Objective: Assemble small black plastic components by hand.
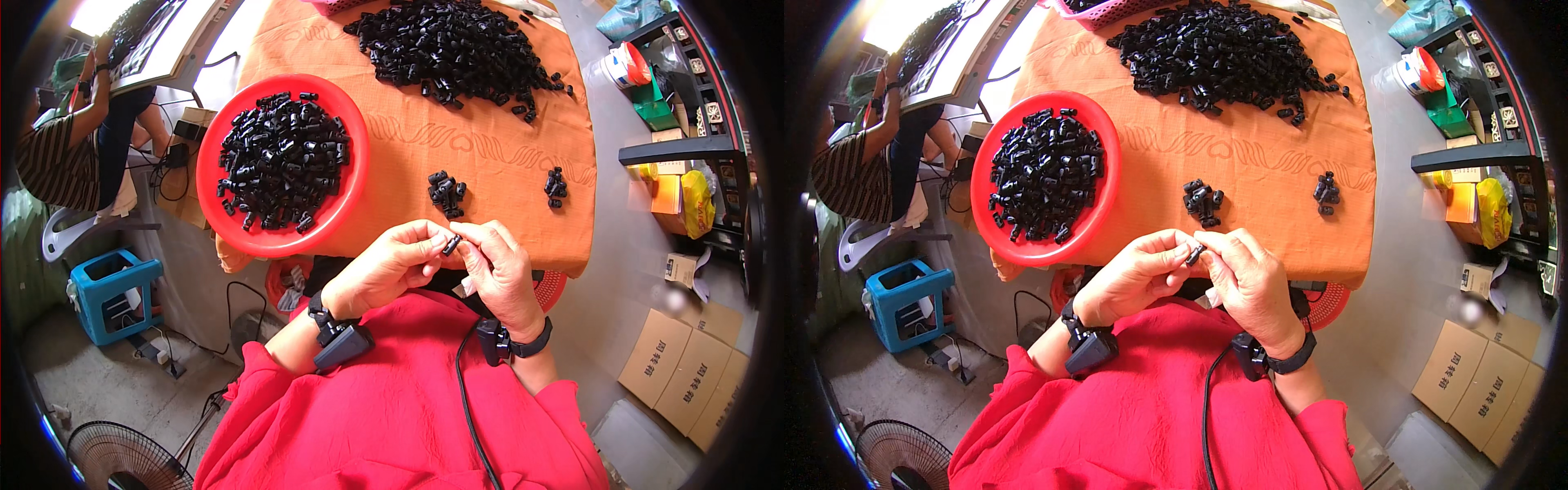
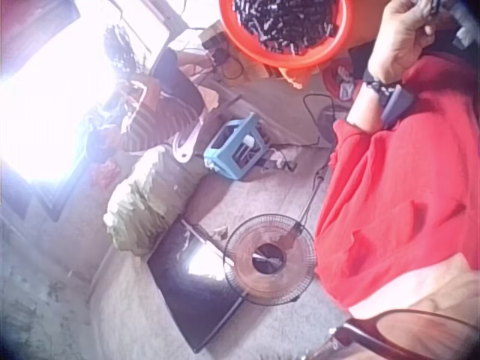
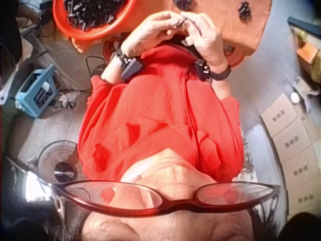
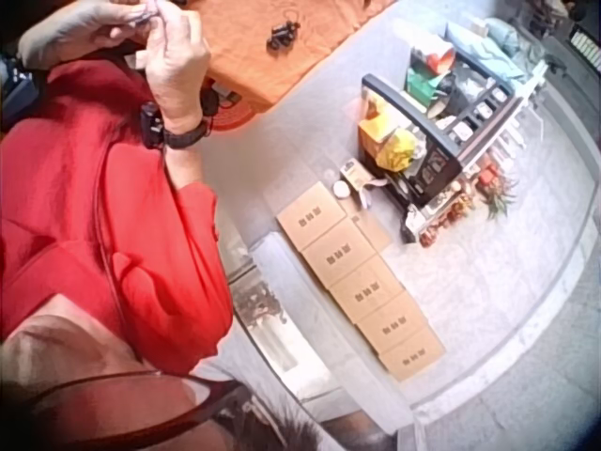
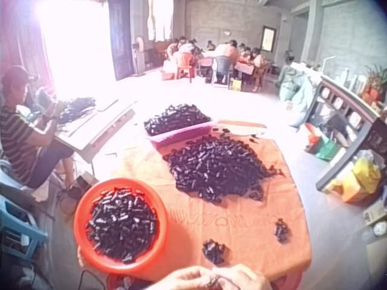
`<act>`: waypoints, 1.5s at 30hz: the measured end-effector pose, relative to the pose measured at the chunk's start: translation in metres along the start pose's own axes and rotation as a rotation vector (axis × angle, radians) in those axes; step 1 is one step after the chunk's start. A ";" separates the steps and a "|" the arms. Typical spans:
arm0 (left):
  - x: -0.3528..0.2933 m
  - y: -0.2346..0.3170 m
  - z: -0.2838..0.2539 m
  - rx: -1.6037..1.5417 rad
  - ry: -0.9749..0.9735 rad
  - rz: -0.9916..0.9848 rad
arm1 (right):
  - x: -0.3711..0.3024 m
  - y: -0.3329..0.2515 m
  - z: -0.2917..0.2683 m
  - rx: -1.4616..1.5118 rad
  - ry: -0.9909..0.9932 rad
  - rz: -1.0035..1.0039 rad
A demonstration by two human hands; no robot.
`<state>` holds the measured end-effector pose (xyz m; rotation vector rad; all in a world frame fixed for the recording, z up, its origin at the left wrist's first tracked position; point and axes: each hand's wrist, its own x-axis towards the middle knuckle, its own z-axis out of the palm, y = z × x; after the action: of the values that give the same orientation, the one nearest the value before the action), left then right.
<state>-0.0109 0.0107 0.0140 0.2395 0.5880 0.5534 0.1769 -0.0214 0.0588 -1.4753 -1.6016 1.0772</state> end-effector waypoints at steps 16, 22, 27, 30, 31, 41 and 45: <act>0.005 -0.009 -0.006 -0.050 0.023 0.109 | -0.002 0.004 0.008 0.020 0.038 -0.016; 0.004 -0.009 -0.007 0.005 0.030 0.082 | -0.003 0.002 0.011 0.014 0.022 0.061; 0.004 -0.015 -0.002 -0.046 -0.004 0.073 | -0.002 0.004 0.012 -0.015 0.003 -0.053; 0.004 -0.016 0.001 -0.030 -0.011 0.068 | -0.001 0.006 0.013 -0.047 0.027 -0.130; 0.004 -0.016 0.003 -0.022 -0.003 0.084 | -0.001 0.005 0.013 -0.048 0.028 -0.129; -0.002 -0.010 0.011 0.215 0.022 0.125 | 0.005 0.007 0.018 0.002 0.166 0.030; -0.002 -0.014 0.010 0.217 0.057 0.144 | 0.012 0.008 0.023 -0.342 0.271 -0.127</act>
<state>-0.0004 -0.0032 0.0181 0.4755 0.6904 0.6373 0.1578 -0.0120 0.0418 -1.6314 -1.7112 0.5217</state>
